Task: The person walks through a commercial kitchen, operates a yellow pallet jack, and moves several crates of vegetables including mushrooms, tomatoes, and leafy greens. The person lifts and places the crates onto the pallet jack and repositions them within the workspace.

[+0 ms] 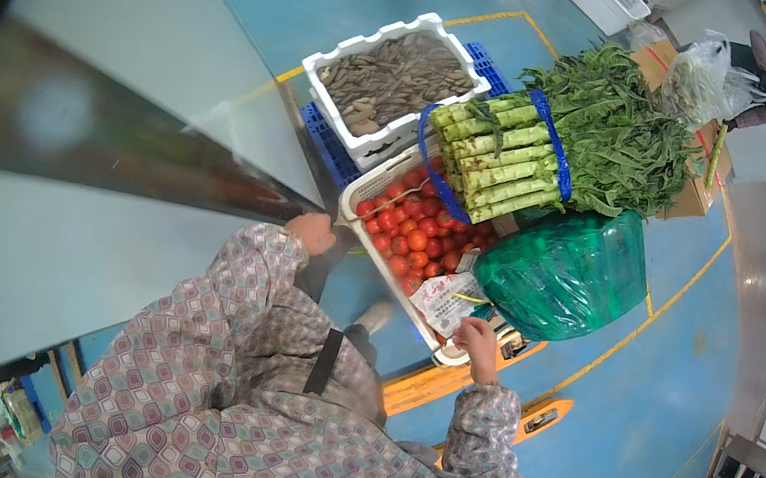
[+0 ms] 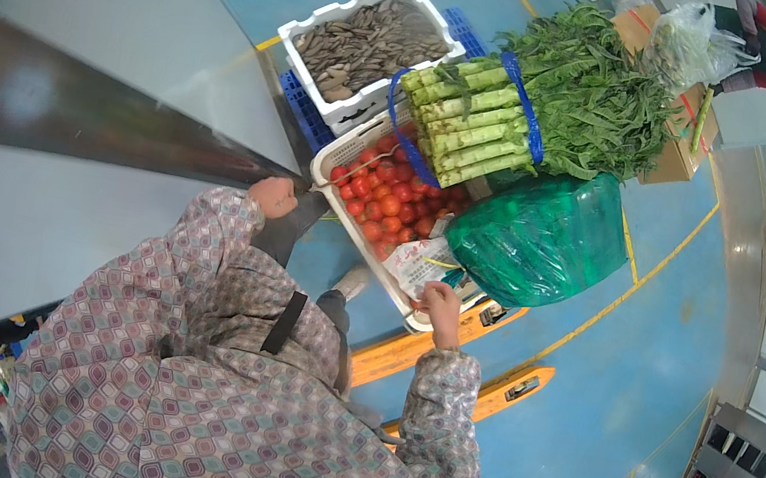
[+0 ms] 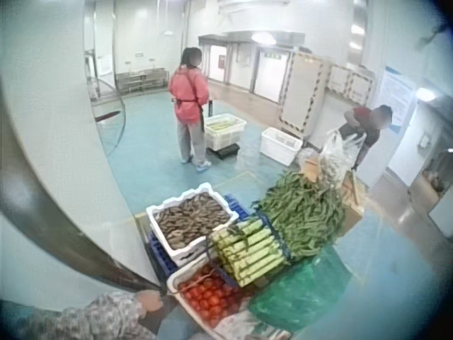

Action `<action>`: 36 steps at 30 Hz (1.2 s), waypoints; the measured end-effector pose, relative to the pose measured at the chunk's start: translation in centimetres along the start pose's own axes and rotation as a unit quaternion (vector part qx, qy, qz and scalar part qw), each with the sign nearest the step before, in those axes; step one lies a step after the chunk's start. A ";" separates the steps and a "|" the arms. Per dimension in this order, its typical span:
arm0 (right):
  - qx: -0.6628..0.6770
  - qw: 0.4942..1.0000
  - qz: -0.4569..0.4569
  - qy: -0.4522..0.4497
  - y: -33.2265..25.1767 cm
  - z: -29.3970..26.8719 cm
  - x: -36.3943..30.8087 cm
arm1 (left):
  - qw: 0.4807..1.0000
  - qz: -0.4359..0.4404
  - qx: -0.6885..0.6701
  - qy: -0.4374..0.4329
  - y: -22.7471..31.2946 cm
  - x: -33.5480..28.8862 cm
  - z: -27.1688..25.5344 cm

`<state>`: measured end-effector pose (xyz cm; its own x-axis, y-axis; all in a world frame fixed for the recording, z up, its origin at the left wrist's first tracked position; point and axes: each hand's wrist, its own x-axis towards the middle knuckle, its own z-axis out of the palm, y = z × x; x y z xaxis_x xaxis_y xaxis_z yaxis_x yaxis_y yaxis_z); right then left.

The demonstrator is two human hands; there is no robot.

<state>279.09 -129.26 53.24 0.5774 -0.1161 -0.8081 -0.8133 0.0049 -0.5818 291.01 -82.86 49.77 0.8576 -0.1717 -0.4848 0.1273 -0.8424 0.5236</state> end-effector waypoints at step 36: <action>-0.373 0.917 -0.135 0.046 -32.4 12.2 43.4 | 0.765 -0.313 -0.544 0.141 -10.1 21.7 4.1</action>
<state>331.36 -122.33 35.94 0.7848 -0.0968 -0.6122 -0.4841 -0.7125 -0.5080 306.26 -80.14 31.10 0.5130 0.3370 -0.7895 0.7655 0.2366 0.5984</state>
